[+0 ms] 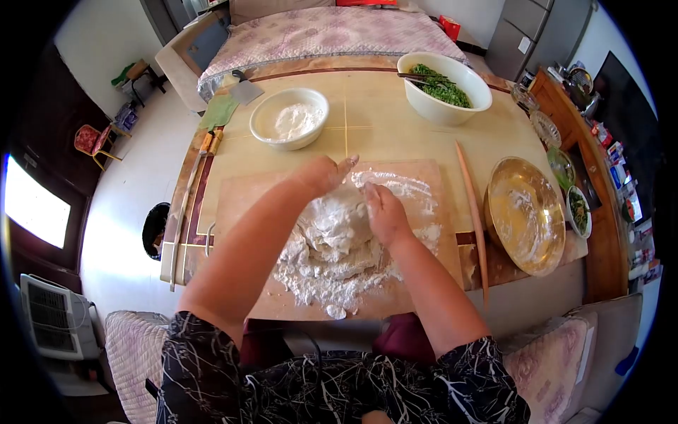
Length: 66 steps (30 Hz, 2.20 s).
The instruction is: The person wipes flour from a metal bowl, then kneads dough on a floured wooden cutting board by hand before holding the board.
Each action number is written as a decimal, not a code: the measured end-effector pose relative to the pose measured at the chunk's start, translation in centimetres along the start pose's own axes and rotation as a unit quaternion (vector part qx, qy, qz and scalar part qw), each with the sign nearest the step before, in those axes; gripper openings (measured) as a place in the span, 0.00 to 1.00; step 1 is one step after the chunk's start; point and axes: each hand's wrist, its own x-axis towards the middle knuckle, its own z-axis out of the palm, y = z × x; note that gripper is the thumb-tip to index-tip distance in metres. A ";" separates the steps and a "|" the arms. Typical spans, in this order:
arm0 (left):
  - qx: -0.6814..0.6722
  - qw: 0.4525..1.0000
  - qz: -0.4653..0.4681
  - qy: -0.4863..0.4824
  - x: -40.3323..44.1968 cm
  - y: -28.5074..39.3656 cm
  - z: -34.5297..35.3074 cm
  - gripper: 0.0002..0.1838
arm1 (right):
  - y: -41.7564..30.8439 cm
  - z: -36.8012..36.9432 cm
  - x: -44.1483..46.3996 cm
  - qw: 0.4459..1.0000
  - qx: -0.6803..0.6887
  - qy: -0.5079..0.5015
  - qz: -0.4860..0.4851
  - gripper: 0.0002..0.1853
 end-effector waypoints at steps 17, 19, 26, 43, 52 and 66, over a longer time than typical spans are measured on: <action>0.224 0.896 0.242 0.297 -8.6 -3.8 9.3 0.18 | -1.5 2.3 -7.7 0.883 -0.338 0.129 -0.300 0.14; 0.239 0.911 0.217 0.256 -6.8 -3.1 8.6 0.15 | -1.3 2.0 -6.1 0.923 -0.298 0.076 -0.231 0.13; 0.236 0.951 0.117 0.161 -1.4 -0.1 5.8 0.19 | -0.5 1.4 0.2 0.940 -0.324 0.008 -0.104 0.22; 0.248 0.913 0.277 0.166 -5.0 -1.3 5.5 0.17 | -4.5 -0.3 -8.6 0.888 -0.244 0.038 -0.388 0.09; 0.222 0.865 0.291 0.343 -10.0 -3.4 10.8 0.18 | -2.4 1.3 -9.1 0.889 -0.328 0.146 -0.284 0.14; 0.240 0.963 0.055 0.110 -1.5 0.6 6.9 0.15 | -0.4 0.7 0.2 0.931 -0.361 0.007 -0.052 0.26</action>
